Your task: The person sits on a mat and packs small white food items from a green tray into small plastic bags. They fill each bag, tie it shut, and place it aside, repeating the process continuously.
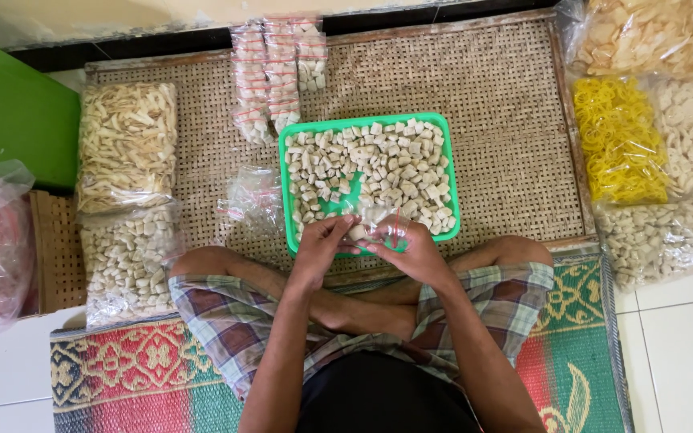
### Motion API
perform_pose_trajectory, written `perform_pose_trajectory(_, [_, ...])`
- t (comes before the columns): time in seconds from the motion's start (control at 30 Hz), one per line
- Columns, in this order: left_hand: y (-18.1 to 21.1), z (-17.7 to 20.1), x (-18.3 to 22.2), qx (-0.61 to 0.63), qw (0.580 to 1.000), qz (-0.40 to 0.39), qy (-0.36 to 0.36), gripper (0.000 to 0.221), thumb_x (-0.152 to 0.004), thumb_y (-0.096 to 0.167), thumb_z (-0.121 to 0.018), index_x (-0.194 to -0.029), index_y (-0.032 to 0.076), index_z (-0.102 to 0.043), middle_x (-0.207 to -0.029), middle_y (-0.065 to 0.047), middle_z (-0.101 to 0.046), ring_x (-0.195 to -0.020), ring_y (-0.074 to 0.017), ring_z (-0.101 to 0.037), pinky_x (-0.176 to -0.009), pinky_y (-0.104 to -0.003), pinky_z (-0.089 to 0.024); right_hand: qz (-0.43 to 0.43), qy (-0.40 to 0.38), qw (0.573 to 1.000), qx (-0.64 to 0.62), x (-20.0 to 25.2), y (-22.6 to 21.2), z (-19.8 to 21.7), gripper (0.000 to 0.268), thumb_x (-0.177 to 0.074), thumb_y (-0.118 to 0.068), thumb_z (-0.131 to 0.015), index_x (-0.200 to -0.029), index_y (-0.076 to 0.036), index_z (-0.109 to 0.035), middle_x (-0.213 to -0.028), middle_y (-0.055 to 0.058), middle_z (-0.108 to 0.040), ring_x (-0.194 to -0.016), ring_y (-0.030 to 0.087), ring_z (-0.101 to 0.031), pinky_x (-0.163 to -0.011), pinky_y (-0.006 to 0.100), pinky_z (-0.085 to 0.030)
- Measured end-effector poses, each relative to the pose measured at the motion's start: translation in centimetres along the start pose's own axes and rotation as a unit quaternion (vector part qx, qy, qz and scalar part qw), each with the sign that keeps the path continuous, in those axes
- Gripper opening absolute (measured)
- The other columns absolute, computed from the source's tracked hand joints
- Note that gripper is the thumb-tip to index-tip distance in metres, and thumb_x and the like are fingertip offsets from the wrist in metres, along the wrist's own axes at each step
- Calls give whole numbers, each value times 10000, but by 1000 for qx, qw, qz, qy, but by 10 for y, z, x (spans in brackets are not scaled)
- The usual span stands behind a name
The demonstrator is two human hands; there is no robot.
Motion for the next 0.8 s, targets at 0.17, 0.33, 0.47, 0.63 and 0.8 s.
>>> perform_pose_trajectory(0.17, [5, -3, 0, -21, 1000, -13, -17, 337, -1050, 219, -619, -1204, -64, -717, -1127, -250, -733, -910, -326, -750, -807, -474, -663, 17, -2, 1000, 22, 0, -9, -1, 106, -858, -8, -792, -952, -56, -778, -837, 114, -726, -727, 203, -660, -655, 346, -496])
perform_pose_trajectory(0.33, [0, -3, -4, 13, 1000, -6, -5, 303, -1030, 181, -640, -1179, -70, -721, -1074, -234, -750, -838, -307, -761, -747, -438, -679, 0, -5, 999, 41, 0, 10, 2, 180, -852, -16, -804, -1025, -52, -772, -858, 115, -726, -732, 208, -656, -637, 346, -503])
perform_pose_trajectory(0.47, [-14, 1, -14, 32, 999, -13, 5, 252, -1003, 162, -675, -1106, -61, -732, -1019, -215, -747, -833, -307, -765, -711, -423, -686, 5, -52, 997, 52, -10, 0, -9, 228, -883, -3, -762, -1111, -9, -753, -884, 173, -724, -735, 241, -647, -637, 363, -494])
perform_pose_trajectory(0.63, [-44, 28, -38, 105, 994, -18, 28, 181, -1028, 164, -632, -1064, 3, -707, -988, -189, -743, -791, -305, -767, -632, -389, -683, -43, -82, 996, 0, -23, 5, 3, 302, -926, -113, -760, -1221, -57, -728, -976, 142, -724, -792, 215, -628, -655, 334, -500])
perform_pose_trajectory(0.8, [-51, 47, -52, 242, 969, -31, 31, 186, -1052, 249, -586, -1071, 82, -665, -1014, -129, -756, -742, -279, -777, -511, -308, -650, -83, 74, 990, 85, -29, 68, 50, 195, -975, -92, -726, -1166, -82, -759, -992, 92, -751, -906, 223, -708, -698, 309, -554])
Point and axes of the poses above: each hand's wrist, its own x-axis away from the middle knuckle, its own z-axis out of the back of the hand, y = z × x, the point moved 5 cm from there along -x, towards the middle knuckle
